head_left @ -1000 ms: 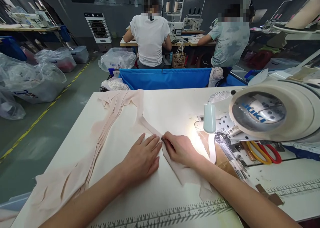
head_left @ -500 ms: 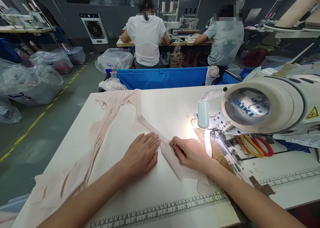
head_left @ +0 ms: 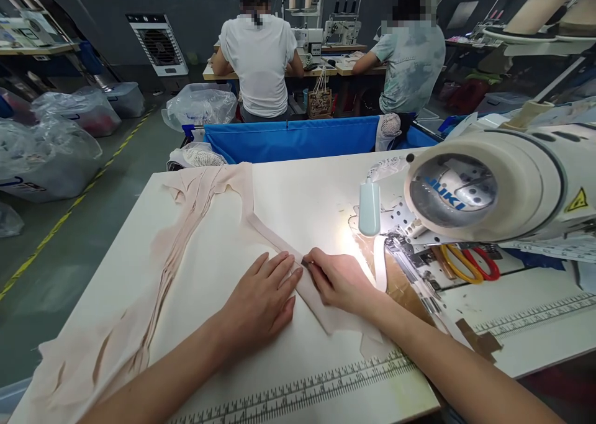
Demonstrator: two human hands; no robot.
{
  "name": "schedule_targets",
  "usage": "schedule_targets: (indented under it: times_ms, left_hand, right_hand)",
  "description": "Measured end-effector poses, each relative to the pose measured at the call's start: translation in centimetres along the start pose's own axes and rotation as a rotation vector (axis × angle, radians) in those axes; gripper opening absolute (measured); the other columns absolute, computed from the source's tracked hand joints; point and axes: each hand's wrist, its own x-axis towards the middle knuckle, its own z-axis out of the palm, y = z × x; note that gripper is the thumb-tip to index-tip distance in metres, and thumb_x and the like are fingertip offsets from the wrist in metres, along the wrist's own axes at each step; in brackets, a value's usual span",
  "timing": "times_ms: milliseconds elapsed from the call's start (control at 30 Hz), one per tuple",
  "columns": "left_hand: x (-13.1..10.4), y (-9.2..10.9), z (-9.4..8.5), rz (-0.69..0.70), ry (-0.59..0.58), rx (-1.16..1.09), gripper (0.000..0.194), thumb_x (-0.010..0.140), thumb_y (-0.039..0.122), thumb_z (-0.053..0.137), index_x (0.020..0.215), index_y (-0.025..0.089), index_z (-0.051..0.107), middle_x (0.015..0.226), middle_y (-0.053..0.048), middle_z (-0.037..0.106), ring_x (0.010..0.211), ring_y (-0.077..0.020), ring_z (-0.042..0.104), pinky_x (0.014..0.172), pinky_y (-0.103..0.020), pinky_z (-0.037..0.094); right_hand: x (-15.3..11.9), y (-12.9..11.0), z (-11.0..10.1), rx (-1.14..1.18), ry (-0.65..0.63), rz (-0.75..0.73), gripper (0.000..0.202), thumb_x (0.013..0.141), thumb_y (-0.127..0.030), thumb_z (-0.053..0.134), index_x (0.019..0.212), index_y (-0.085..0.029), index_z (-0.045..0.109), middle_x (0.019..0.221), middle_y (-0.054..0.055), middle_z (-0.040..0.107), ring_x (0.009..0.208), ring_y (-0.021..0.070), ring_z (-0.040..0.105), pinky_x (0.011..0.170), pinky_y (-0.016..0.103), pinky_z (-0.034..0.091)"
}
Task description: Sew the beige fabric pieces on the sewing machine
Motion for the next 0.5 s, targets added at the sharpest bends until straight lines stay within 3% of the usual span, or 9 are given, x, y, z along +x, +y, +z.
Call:
schedule_targets:
  times_ms: [233, 500]
  left_hand:
    - [0.2, 0.1, -0.1, 0.003, 0.009, -0.009, 0.044, 0.096, 0.026, 0.028, 0.128, 0.012, 0.055, 0.132, -0.016, 0.057, 0.124, -0.0295, 0.05, 0.102, -0.048, 0.04]
    - [0.2, -0.1, -0.4, -0.013, -0.006, -0.038, 0.039, 0.095, 0.025, 0.032, 0.124, 0.016, 0.057, 0.132, -0.012, 0.057, 0.124, -0.0259, 0.051, 0.105, -0.047, 0.039]
  right_hand:
    - [-0.3, -0.1, -0.1, -0.066, -0.035, -0.03, 0.013, 0.087, -0.015, 0.038, 0.08, -0.02, 0.048, 0.058, -0.002, 0.053, 0.048, 0.0117, 0.036, 0.048, 0.025, 0.019]
    - [-2.8, 1.1, -2.3, -0.095, -0.098, -0.045, 0.016, 0.088, -0.015, 0.034, 0.077, -0.021, 0.044, 0.059, -0.001, 0.056, 0.05, 0.0123, 0.042, 0.05, 0.025, 0.024]
